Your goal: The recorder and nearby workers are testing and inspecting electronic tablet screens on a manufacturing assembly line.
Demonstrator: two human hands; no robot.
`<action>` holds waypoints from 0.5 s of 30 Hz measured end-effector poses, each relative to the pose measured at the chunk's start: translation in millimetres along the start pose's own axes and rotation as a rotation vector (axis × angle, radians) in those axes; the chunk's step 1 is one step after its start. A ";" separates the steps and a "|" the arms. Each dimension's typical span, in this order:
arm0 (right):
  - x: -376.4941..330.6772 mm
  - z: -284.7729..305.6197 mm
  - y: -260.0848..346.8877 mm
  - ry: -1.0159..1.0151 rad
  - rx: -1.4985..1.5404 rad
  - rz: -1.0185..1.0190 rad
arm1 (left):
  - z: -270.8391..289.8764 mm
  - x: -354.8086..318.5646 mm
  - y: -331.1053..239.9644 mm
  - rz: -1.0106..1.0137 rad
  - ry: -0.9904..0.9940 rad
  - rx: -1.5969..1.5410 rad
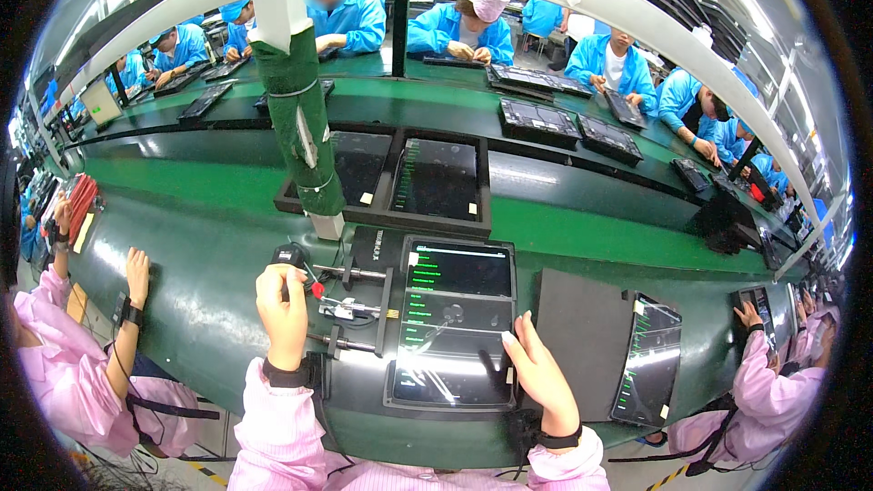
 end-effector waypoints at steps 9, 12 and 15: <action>0.9 9.0 11.7 0.188 -0.007 0.242 | -28.6 -8.6 18.5 0.195 0.239 -0.151; 1.9 6.5 10.7 0.184 -0.036 0.239 | -43.4 -22.0 24.1 0.307 0.430 -0.181; -0.1 3.8 10.8 0.201 -0.112 0.183 | -39.5 -19.2 17.2 0.167 0.401 -0.029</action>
Point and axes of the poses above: each hand's wrist, its own x-axis towards the middle knuckle, its own z-axis out of the back of the hand, y = z × x, the point moved 7 cm from there along x, towards the middle knuckle
